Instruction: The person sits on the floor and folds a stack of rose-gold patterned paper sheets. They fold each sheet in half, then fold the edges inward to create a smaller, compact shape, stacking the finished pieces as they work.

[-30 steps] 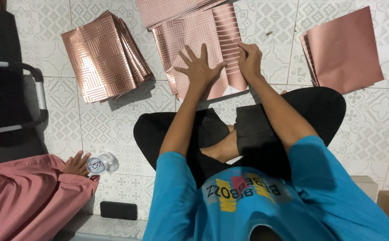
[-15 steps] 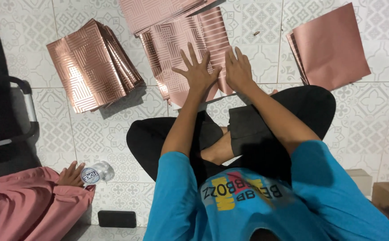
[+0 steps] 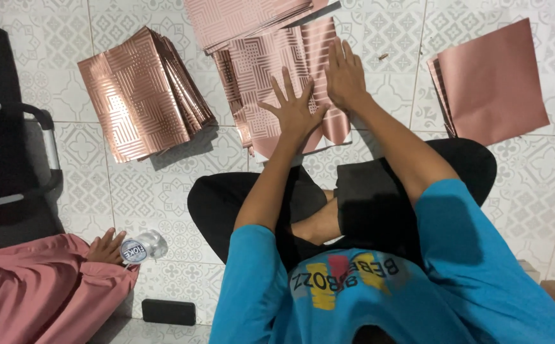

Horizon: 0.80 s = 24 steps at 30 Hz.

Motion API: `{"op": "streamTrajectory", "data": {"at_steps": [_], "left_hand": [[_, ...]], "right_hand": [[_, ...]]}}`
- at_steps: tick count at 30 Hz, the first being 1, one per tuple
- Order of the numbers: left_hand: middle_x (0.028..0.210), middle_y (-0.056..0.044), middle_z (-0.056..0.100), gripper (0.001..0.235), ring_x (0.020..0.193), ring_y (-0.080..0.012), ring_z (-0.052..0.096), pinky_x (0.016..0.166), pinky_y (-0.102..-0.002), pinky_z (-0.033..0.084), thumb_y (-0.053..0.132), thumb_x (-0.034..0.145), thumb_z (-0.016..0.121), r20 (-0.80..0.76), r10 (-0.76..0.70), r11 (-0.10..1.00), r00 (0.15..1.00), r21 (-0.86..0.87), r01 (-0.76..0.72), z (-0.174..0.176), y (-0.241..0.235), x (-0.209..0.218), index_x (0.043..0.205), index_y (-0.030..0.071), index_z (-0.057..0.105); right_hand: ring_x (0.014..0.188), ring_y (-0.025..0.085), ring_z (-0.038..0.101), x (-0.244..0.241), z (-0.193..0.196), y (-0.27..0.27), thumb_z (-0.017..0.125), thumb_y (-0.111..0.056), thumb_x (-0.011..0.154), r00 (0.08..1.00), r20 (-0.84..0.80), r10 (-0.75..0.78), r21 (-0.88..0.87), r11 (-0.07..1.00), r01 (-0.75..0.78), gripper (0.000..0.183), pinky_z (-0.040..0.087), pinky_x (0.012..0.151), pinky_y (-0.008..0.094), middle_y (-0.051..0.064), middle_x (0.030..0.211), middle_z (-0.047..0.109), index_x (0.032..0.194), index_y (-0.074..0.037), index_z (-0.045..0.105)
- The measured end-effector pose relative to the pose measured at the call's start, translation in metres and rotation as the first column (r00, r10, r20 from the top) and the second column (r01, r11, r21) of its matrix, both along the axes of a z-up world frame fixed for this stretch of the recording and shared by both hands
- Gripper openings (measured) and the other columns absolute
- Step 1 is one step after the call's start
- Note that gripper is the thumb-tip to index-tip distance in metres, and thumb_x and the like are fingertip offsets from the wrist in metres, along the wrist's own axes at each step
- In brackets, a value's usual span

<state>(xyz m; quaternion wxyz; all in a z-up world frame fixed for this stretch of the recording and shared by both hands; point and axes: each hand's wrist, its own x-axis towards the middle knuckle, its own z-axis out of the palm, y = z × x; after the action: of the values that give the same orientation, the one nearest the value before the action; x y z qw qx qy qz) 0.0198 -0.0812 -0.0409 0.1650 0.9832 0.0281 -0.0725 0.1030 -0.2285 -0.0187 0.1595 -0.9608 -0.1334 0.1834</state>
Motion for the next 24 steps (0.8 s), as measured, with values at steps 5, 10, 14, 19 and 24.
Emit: {"op": "streamTrajectory", "data": {"at_steps": [5, 10, 14, 19, 24], "left_hand": [[0.168, -0.013, -0.011, 0.084, 0.153, -0.0488, -0.015, 0.097, -0.095, -0.006, 0.088, 0.085, 0.031, 0.042, 0.003, 1.000, 0.999, -0.029, -0.002, 0.000, 0.000, -0.003, 0.153, 0.041, 0.049], [0.169, -0.013, -0.011, 0.081, 0.154, -0.0492, -0.012, 0.096, -0.096, -0.002, 0.088, 0.086, 0.034, 0.073, 0.007, 1.000, 0.997, -0.016, -0.006, -0.009, 0.000, -0.003, 0.153, 0.043, 0.047], [0.169, -0.013, -0.010, 0.080, 0.155, -0.0469, -0.011, 0.098, -0.095, -0.005, 0.086, 0.088, 0.034, 0.063, 0.023, 0.998, 0.998, -0.062, -0.020, 0.005, -0.002, -0.002, 0.153, 0.042, 0.047], [0.169, -0.011, -0.011, 0.081, 0.155, -0.0474, -0.010, 0.099, -0.094, -0.005, 0.086, 0.088, 0.032, 0.059, 0.026, 0.997, 0.998, -0.072, -0.022, 0.006, 0.000, -0.002, 0.155, 0.044, 0.045], [0.168, -0.011, -0.013, 0.087, 0.153, -0.0452, -0.016, 0.101, -0.091, -0.012, 0.088, 0.085, 0.028, -0.049, 0.025, 0.997, 0.998, -0.067, -0.029, 0.016, -0.001, -0.001, 0.157, 0.043, 0.042]], "right_hand": [[0.156, 0.038, 0.009, 0.039, 0.002, 0.003, 0.016, -0.028, 0.113, 0.998, 0.012, 0.063, -0.109, 0.992, -0.061, 0.058, 0.019, 0.124, 0.054, 0.018, 0.171, 0.006, 0.164, 0.001, 0.008], [0.149, 0.041, 0.024, 0.075, -0.025, -0.013, 0.023, -0.027, 0.113, 0.978, 0.100, 0.180, -0.212, 0.965, -0.156, 0.057, 0.030, 0.113, 0.055, 0.014, 0.171, 0.018, 0.164, -0.003, 0.016], [0.134, 0.036, 0.042, 0.083, -0.047, -0.053, 0.048, -0.047, 0.109, 0.833, 0.378, 0.405, -0.251, 0.910, -0.329, 0.062, 0.042, 0.094, 0.051, 0.007, 0.167, 0.036, 0.161, -0.015, 0.037], [0.142, 0.040, 0.039, 0.060, -0.021, -0.069, 0.040, -0.059, 0.108, 0.824, 0.272, 0.497, -0.220, 0.866, -0.450, 0.064, 0.042, 0.102, 0.058, 0.007, 0.175, 0.011, 0.165, -0.030, 0.038], [0.141, 0.037, 0.042, 0.034, -0.015, -0.082, 0.042, -0.067, 0.098, 0.733, 0.202, 0.650, -0.348, 0.747, -0.566, 0.069, 0.043, 0.099, 0.055, 0.008, 0.175, 0.016, 0.162, -0.046, 0.029]]}}
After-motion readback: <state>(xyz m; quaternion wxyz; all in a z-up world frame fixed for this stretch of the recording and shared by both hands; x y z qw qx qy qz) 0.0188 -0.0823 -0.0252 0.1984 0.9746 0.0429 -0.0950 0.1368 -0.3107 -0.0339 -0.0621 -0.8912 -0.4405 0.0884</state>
